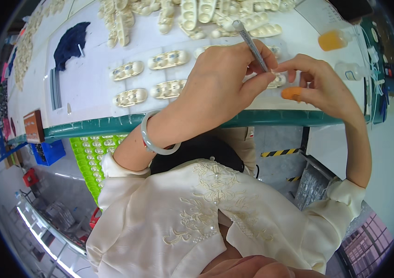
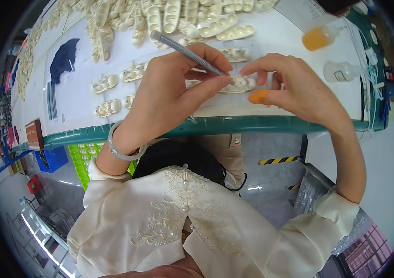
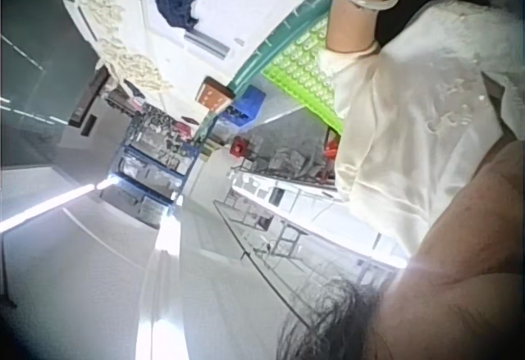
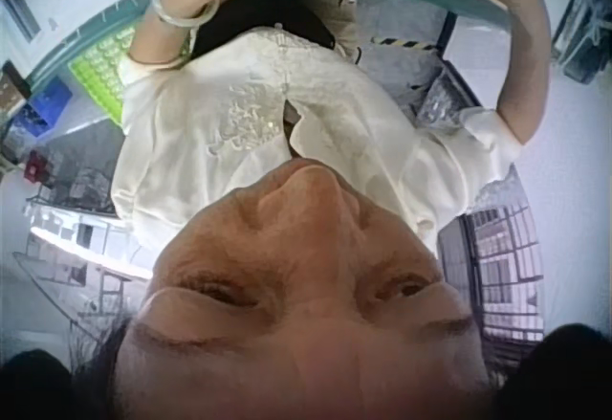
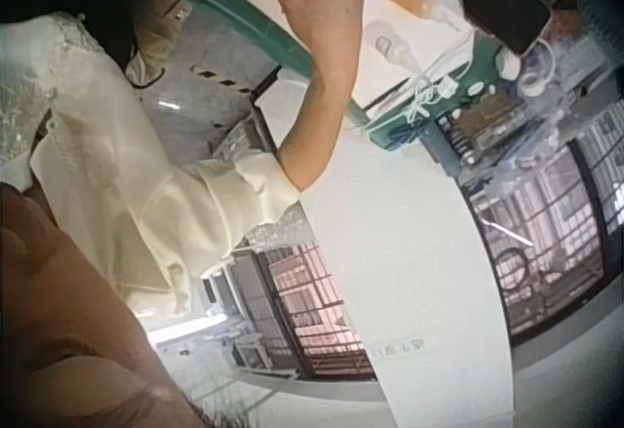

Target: Assembling white plastic components using a squeeze bottle of glue and a metal tool.

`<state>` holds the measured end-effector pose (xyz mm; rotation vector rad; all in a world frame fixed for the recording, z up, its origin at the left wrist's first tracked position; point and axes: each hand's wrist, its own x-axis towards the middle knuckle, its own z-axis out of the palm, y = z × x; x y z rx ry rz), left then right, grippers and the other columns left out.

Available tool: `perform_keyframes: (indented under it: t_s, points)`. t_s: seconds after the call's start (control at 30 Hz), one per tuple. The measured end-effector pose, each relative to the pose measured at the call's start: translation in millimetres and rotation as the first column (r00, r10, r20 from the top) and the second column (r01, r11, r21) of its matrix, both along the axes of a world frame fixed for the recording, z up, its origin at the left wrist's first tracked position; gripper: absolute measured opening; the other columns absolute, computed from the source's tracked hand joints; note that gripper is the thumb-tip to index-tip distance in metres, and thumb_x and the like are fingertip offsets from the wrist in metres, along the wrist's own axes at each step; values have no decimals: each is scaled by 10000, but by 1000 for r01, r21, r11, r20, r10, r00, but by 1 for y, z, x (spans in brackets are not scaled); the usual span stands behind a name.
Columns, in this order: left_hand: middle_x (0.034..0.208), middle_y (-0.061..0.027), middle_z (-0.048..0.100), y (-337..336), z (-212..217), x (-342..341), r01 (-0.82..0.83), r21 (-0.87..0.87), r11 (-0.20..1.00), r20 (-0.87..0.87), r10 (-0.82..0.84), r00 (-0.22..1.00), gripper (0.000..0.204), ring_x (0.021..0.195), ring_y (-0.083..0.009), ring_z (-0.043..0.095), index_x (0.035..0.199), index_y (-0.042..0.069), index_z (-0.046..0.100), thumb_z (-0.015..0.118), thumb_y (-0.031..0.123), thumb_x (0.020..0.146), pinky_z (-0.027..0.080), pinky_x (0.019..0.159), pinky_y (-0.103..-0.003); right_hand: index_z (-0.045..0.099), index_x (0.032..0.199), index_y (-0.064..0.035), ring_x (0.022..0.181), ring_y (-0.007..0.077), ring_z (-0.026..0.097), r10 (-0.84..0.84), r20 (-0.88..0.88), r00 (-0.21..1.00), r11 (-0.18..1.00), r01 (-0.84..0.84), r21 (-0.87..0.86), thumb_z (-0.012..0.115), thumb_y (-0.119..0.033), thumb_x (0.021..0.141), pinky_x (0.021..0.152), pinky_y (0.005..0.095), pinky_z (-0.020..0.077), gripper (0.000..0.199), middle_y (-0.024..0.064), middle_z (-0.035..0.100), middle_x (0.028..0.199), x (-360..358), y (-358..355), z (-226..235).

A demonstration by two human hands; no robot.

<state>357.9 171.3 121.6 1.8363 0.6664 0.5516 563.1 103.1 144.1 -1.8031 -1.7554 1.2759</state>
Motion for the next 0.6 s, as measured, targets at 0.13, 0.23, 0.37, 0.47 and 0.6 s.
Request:
perform_keyframes:
  t_s: [0.13,0.23,0.37,0.47,0.6]
  points:
    - [837,-60,635,0,-9,20,47,19,999,-46,-46,998,136,770,-111,617,905,-42,593,647,12,792,523,753,-262,604,936,-5,551,53,450,-93,-171,981,996,91,-18,675,-71,736,496,214,364,223,-15,455,627,5,-2,-25]
    - [842,-64,636,-5,-5,24,37,-10,999,-113,-37,993,149,781,-114,622,925,-38,586,644,7,796,521,753,-256,604,928,2,541,57,434,-57,-279,959,995,77,62,681,-80,728,492,216,353,230,-17,454,625,8,-5,-36]
    - [859,-63,633,-7,-3,25,26,-43,999,-89,-30,996,153,805,-109,619,950,-34,575,632,-8,810,514,740,-228,613,900,29,538,69,448,-17,-251,968,991,49,124,684,-95,716,500,223,369,233,-14,449,606,13,-4,-41]
    - [871,-62,630,-5,-6,23,19,-40,999,-58,-21,998,171,815,-101,614,964,-40,566,638,-11,812,509,730,-215,619,886,32,524,72,446,-30,-281,959,993,61,103,683,-98,713,483,222,369,226,-13,445,599,11,-3,-36]
    - [885,-61,624,-2,-8,24,19,-44,999,-49,-22,999,196,823,-95,614,980,-49,552,643,-22,808,507,725,-204,626,891,24,523,74,441,-63,-277,959,996,78,44,681,-106,715,465,224,372,226,-14,447,606,9,-4,-36]
